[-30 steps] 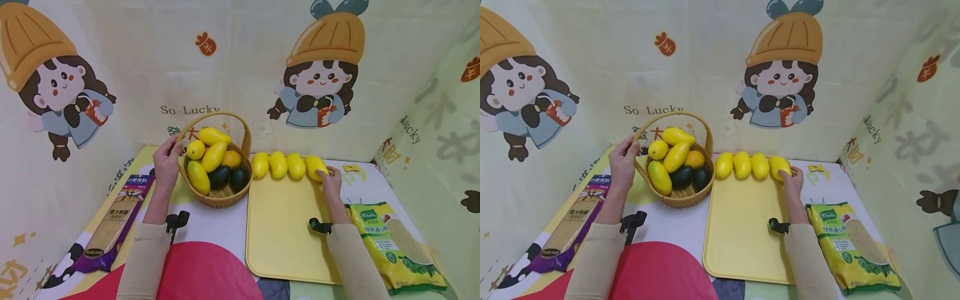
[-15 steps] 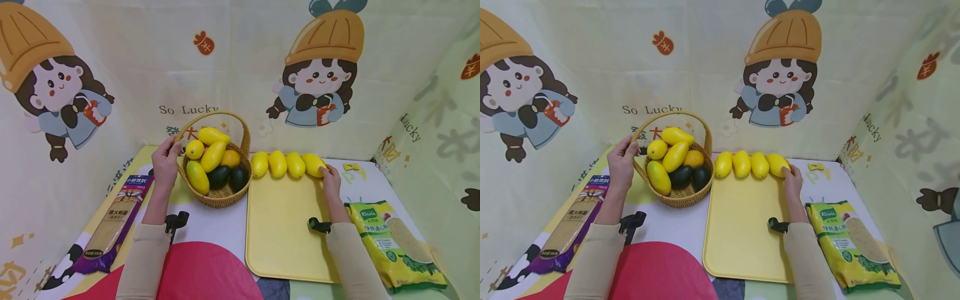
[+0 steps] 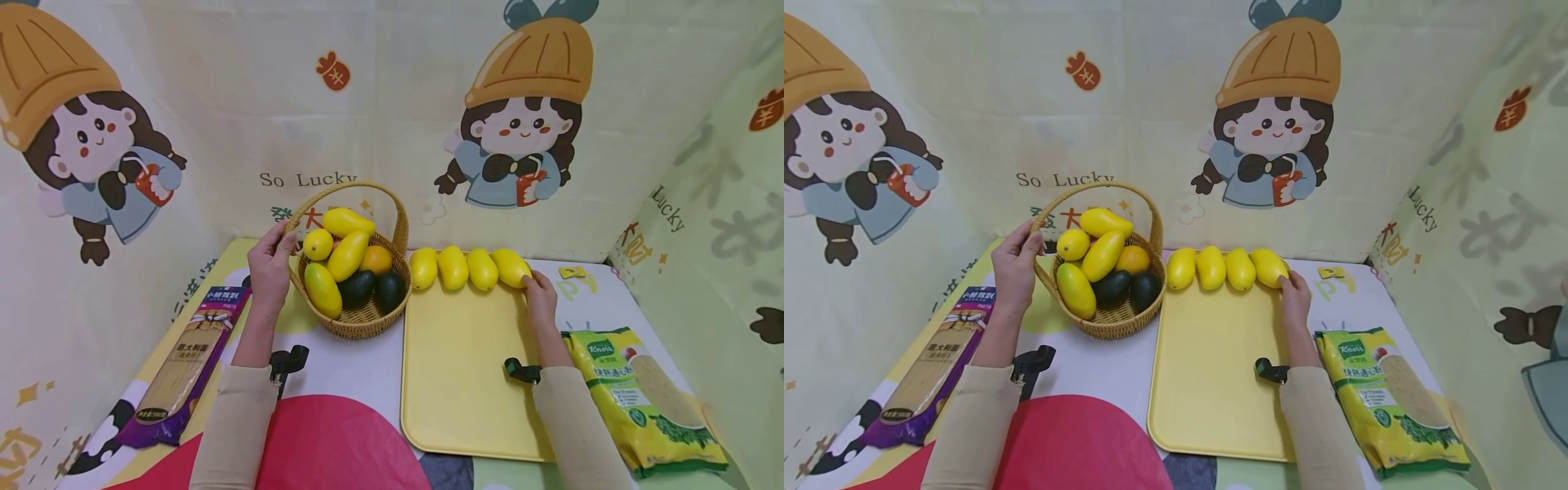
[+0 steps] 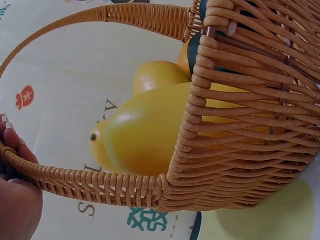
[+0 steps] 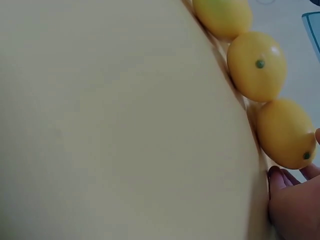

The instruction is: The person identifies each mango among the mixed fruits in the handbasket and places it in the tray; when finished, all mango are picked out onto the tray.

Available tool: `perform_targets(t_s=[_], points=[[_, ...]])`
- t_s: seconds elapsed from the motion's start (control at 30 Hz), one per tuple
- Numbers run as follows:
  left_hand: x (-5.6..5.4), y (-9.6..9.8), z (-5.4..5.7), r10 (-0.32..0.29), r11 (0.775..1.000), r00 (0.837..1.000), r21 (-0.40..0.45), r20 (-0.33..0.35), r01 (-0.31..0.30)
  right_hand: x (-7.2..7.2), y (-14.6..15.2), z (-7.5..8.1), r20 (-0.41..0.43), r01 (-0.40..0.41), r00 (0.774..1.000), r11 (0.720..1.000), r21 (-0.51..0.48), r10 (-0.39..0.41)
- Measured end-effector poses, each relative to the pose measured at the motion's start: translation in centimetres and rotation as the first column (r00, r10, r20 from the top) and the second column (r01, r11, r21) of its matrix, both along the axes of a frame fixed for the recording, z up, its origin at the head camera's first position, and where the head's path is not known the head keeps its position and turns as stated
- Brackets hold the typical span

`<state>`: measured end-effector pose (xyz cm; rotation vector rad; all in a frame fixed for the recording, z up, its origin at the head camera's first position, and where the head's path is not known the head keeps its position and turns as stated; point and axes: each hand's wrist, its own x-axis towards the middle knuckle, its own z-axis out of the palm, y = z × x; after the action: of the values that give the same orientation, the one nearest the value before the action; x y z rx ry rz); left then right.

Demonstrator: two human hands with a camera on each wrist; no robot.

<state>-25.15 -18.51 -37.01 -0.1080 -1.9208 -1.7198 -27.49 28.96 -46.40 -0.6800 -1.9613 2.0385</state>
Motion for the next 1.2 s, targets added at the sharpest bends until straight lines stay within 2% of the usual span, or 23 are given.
perform_targets(t_s=[0.23,0.4,0.53,0.7,0.9,1.07,1.2], points=[[0.1,0.2,0.0,0.000,1.000,1.000,-0.002,-0.004,0.000,0.8,0.0,-0.1,-0.037,0.024,0.999,0.994,-0.106,-0.028],[0.2,0.1,0.0,-0.006,1.000,1.000,0.001,-0.001,0.006,1.8,-0.6,0.2,-0.008,0.059,0.998,0.996,-0.074,-0.060],[0.2,0.0,0.1,-0.002,1.000,1.000,-0.008,0.014,0.002,2.7,-0.8,1.2,0.020,0.062,0.998,0.996,-0.069,-0.061],[0.8,0.2,0.9,-0.011,1.000,0.999,-0.006,0.036,0.011,3.6,-0.5,2.0,0.005,0.086,0.996,0.993,-0.085,-0.086],[2.0,0.8,2.4,-0.031,0.999,0.999,-0.018,0.022,0.031,4.4,-0.4,2.6,-0.048,0.063,0.997,0.998,-0.004,-0.063],[2.2,0.9,2.6,-0.033,0.999,0.999,-0.011,0.014,0.033,5.1,-1.3,3.5,-0.079,0.031,0.997,0.989,0.144,-0.020],[2.1,1.0,2.6,-0.039,0.999,0.999,0.004,0.009,0.039,5.5,-2.8,4.1,-0.198,0.019,0.980,0.986,0.168,0.015]])
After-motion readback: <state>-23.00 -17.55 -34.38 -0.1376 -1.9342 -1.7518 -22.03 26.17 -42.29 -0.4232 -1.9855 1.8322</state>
